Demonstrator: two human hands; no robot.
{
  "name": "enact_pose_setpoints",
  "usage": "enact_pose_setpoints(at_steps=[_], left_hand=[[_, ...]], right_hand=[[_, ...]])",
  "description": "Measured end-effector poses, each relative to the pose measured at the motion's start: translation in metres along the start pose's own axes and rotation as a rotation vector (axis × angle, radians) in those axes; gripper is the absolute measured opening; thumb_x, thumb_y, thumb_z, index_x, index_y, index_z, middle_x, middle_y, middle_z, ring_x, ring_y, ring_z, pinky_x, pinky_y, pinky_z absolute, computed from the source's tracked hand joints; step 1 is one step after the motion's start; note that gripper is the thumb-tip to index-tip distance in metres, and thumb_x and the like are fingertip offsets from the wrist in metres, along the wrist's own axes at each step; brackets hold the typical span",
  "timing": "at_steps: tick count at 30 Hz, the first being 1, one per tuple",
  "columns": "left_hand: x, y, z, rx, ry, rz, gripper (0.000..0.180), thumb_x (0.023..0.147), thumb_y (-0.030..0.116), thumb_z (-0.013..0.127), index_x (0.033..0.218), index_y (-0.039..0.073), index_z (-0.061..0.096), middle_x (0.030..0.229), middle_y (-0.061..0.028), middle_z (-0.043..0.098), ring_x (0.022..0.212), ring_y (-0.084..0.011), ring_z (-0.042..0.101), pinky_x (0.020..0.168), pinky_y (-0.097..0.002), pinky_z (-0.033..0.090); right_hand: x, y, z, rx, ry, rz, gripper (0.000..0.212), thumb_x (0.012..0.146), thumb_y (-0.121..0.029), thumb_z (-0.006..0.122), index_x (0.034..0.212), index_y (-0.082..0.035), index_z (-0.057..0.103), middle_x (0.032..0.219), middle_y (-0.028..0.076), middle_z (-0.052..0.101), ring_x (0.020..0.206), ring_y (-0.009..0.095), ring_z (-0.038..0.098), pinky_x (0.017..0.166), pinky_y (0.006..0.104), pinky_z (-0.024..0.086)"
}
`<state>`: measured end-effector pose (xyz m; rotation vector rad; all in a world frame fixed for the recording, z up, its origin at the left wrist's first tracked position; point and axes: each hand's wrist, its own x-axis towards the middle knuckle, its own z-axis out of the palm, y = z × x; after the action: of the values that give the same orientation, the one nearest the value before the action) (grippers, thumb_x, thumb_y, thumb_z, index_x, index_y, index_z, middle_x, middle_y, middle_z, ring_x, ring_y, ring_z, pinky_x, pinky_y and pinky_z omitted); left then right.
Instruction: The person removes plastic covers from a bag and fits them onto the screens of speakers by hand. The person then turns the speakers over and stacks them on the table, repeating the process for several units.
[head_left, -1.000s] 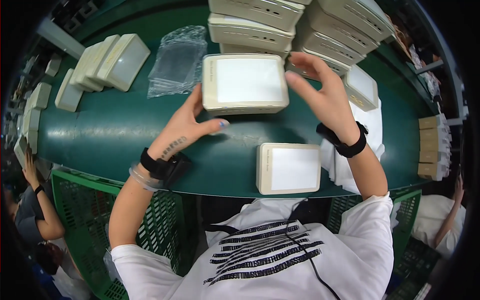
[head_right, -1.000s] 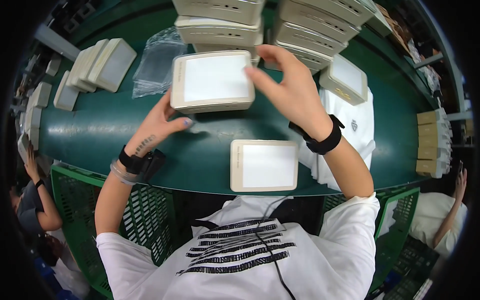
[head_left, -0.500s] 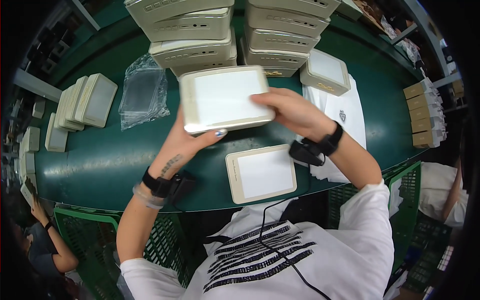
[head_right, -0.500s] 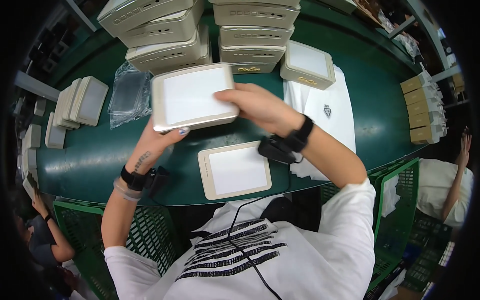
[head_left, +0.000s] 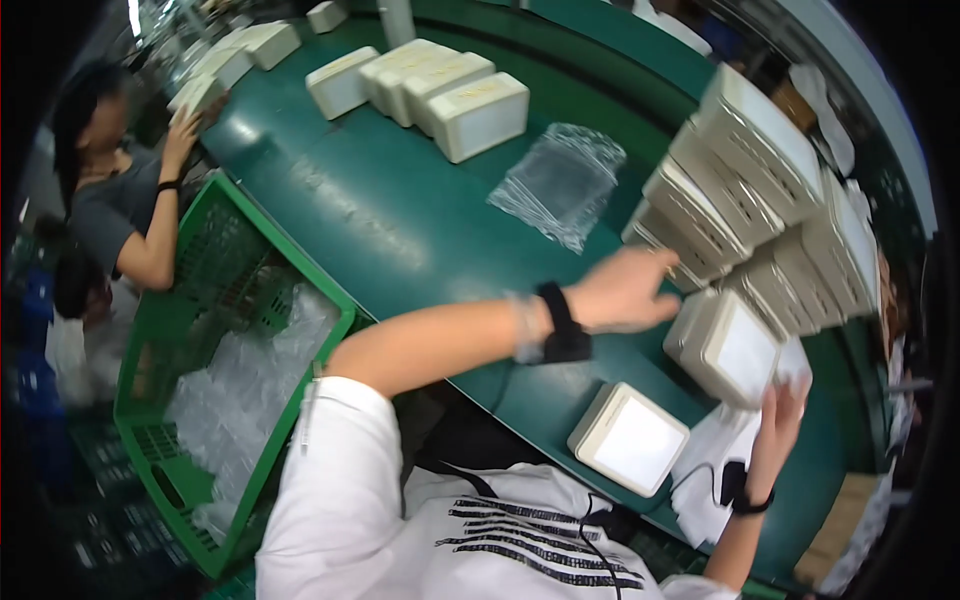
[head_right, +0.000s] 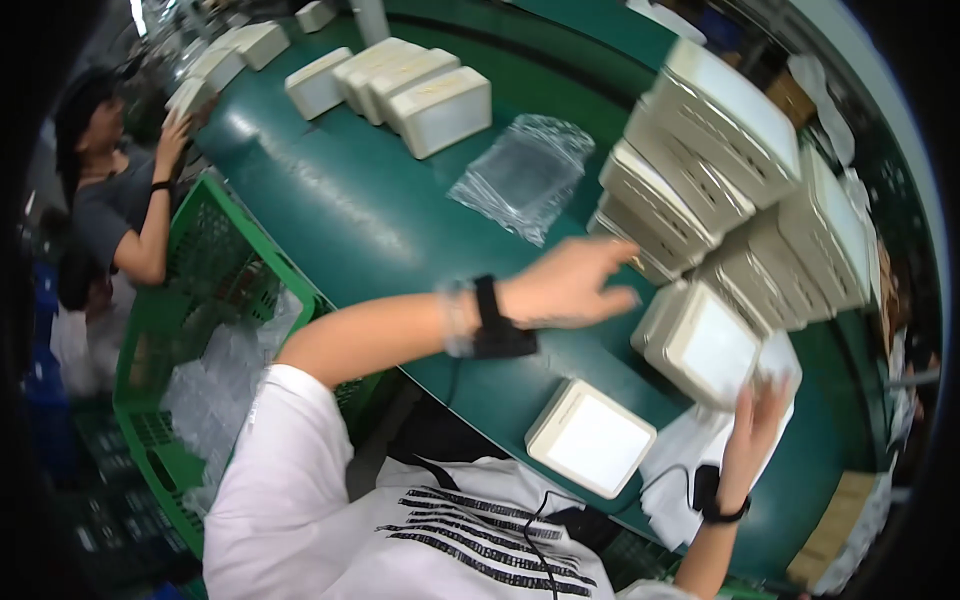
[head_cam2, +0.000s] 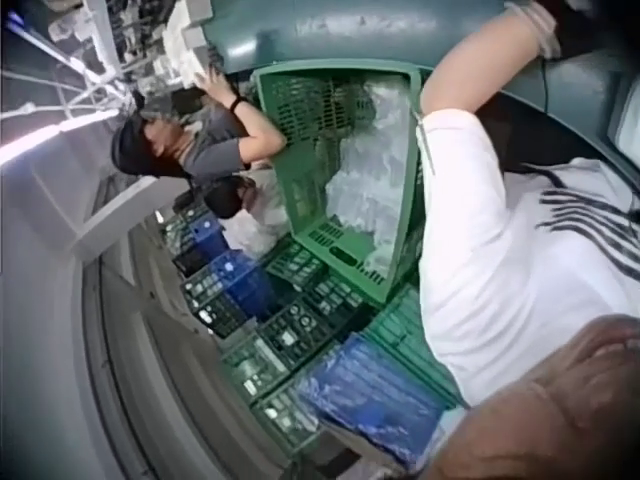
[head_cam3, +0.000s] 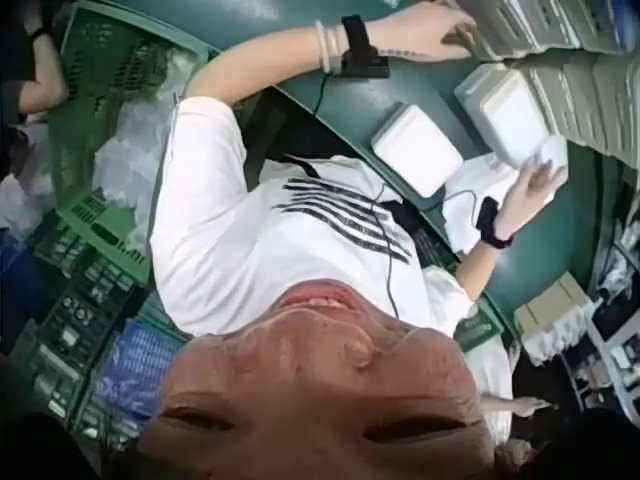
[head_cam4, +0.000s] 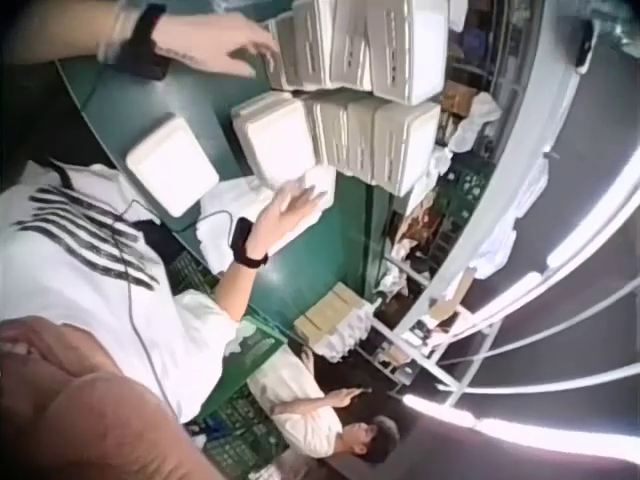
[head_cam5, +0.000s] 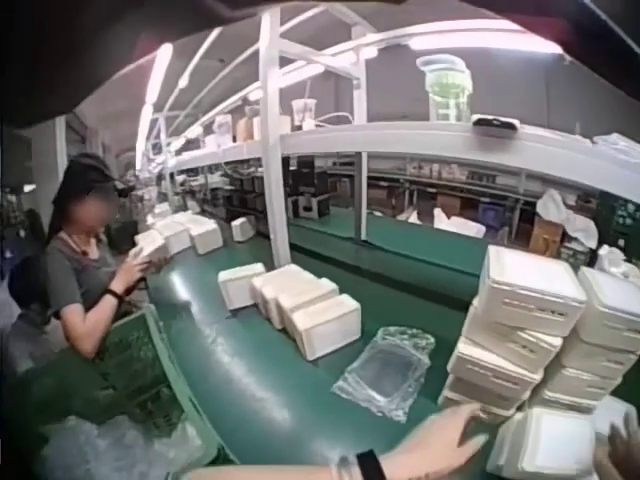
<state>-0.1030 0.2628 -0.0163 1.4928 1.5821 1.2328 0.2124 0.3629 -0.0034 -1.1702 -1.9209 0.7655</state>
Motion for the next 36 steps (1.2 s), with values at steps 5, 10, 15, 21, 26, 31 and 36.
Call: enact_pose_setpoints(at_steps=[5, 10, 15, 21, 26, 31, 36], left_hand=[[-0.004, -0.042, -0.176, 0.992, 0.94, -0.116, 0.062, 0.07, 0.026, 0.074, 0.121, -0.001, 0.051, 0.108, -0.0225, 0.055, 0.101, -0.0396, 0.054, 0.085, -0.0467, 0.047], [-0.035, -0.107, -0.262, 0.779, 0.712, -0.454, 0.077, 0.062, 0.033, 0.082, 0.124, -0.002, 0.051, 0.115, -0.0247, 0.057, 0.11, -0.0388, 0.056, 0.093, -0.0449, 0.047], [-0.031, -0.103, -0.24, 0.623, 0.799, -0.279, 0.069, 0.061, 0.032, 0.081, 0.116, -0.003, 0.057, 0.109, -0.0247, 0.063, 0.107, -0.0377, 0.059, 0.096, -0.0386, 0.047], [-0.092, -0.019, -0.262, 0.139, 0.504, -0.33, 0.046, 0.089, 0.04, 0.065, 0.119, 0.005, 0.059, 0.111, -0.0053, 0.065, 0.098, -0.0135, 0.062, 0.085, -0.0291, 0.048], [-0.098, 0.004, -0.196, -0.212, 0.23, -0.389, 0.055, 0.089, 0.042, 0.063, 0.122, -0.002, 0.057, 0.105, -0.0069, 0.066, 0.09, -0.0147, 0.063, 0.084, -0.0278, 0.049], [-0.053, -0.015, -0.106, -0.179, -0.078, -0.542, 0.06, 0.09, 0.044, 0.061, 0.123, -0.005, 0.055, 0.105, -0.0102, 0.066, 0.095, -0.0161, 0.064, 0.086, -0.0294, 0.051], [-0.033, -0.041, -0.074, -0.245, -0.139, -0.57, 0.06, 0.091, 0.05, 0.058, 0.117, -0.004, 0.06, 0.102, -0.0109, 0.066, 0.094, -0.0152, 0.063, 0.082, -0.0282, 0.051]], right_hand=[[-0.044, -0.04, -0.035, -0.337, -0.402, -0.394, 0.066, 0.081, -0.019, 0.071, 0.136, 0.001, 0.041, 0.137, 0.02, 0.048, 0.126, 0.03, 0.047, 0.107, 0.0379, 0.032], [-0.065, -0.093, 0.033, -0.363, -0.897, -0.549, 0.089, 0.063, -0.02, 0.08, 0.138, -0.003, 0.037, 0.143, 0.026, 0.035, 0.131, 0.042, 0.036, 0.109, 0.0474, 0.029], [-0.082, -0.079, 0.039, -0.543, -1.027, -0.619, 0.099, 0.053, -0.019, 0.082, 0.14, -0.007, 0.036, 0.142, 0.03, 0.03, 0.13, 0.048, 0.032, 0.108, 0.0508, 0.028], [-0.059, -0.055, 0.049, -0.306, -0.942, -0.565, 0.101, 0.049, -0.019, 0.08, 0.14, -0.008, 0.037, 0.141, 0.028, 0.031, 0.129, 0.047, 0.032, 0.109, 0.0493, 0.028], [-0.047, -0.068, 0.058, -0.26, -0.905, -0.562, 0.098, 0.05, -0.015, 0.078, 0.139, -0.008, 0.039, 0.141, 0.024, 0.032, 0.13, 0.045, 0.033, 0.11, 0.0495, 0.027], [-0.044, -0.074, 0.059, -0.218, -0.991, -0.666, 0.093, 0.052, -0.01, 0.076, 0.138, -0.01, 0.041, 0.14, 0.024, 0.034, 0.128, 0.044, 0.035, 0.109, 0.0515, 0.026], [-0.045, -0.075, 0.052, -0.207, -1.015, -0.692, 0.092, 0.052, -0.009, 0.075, 0.138, -0.012, 0.042, 0.139, 0.024, 0.035, 0.127, 0.044, 0.035, 0.109, 0.0521, 0.026]])
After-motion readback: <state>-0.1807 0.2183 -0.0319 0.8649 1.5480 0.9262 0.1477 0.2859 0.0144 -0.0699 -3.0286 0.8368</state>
